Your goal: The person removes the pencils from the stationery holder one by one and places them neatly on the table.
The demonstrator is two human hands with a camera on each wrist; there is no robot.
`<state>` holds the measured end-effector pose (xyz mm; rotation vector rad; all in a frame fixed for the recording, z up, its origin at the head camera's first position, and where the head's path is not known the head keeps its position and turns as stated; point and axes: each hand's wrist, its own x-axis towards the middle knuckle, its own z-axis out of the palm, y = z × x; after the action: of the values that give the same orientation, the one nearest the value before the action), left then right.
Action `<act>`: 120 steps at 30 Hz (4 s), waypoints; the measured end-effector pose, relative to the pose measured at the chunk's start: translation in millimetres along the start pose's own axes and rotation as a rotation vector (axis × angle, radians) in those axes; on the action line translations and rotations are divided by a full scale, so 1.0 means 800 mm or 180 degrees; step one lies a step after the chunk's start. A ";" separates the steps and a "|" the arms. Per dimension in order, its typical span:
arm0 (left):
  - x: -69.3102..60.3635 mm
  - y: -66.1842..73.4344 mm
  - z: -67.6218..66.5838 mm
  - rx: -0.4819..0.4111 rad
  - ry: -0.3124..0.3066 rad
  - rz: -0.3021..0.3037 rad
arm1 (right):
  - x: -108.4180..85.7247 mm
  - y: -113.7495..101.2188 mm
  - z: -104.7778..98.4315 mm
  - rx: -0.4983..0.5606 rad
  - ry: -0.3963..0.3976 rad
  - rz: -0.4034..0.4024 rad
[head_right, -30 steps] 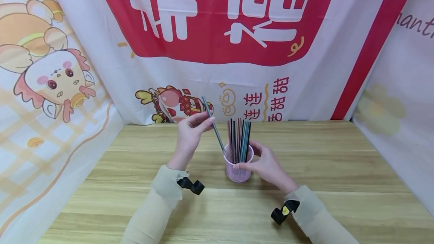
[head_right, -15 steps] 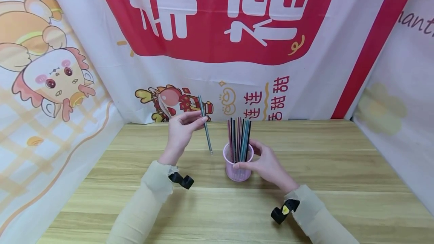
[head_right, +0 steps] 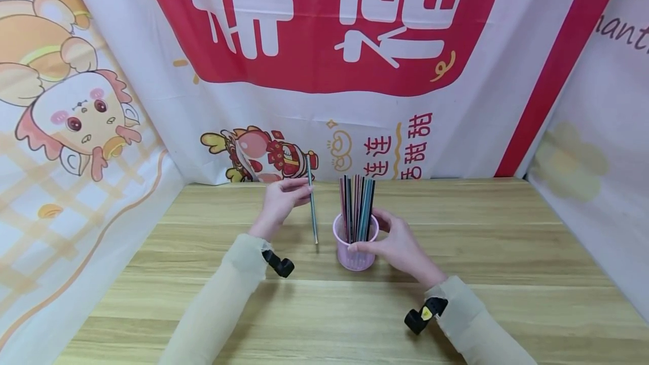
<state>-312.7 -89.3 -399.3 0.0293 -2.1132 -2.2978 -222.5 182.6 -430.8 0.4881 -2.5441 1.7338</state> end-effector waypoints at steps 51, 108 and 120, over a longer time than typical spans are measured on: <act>0.029 -0.076 0.009 0.1252 0.0315 -0.0507 | -0.001 0.002 -0.003 -0.0079 -0.0031 0.0063; -0.062 -0.031 0.059 0.1032 -0.0703 0.0794 | 0.000 0.007 -0.002 -0.0010 0.0017 -0.0159; -0.059 -0.030 0.059 0.1102 -0.0547 0.0692 | 0.001 0.006 -0.001 0.0055 0.0012 -0.0180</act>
<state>-266.5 -38.7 -419.1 -0.3850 -2.4317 -1.8547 -224.7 184.7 -434.9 0.5514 -2.4891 1.7374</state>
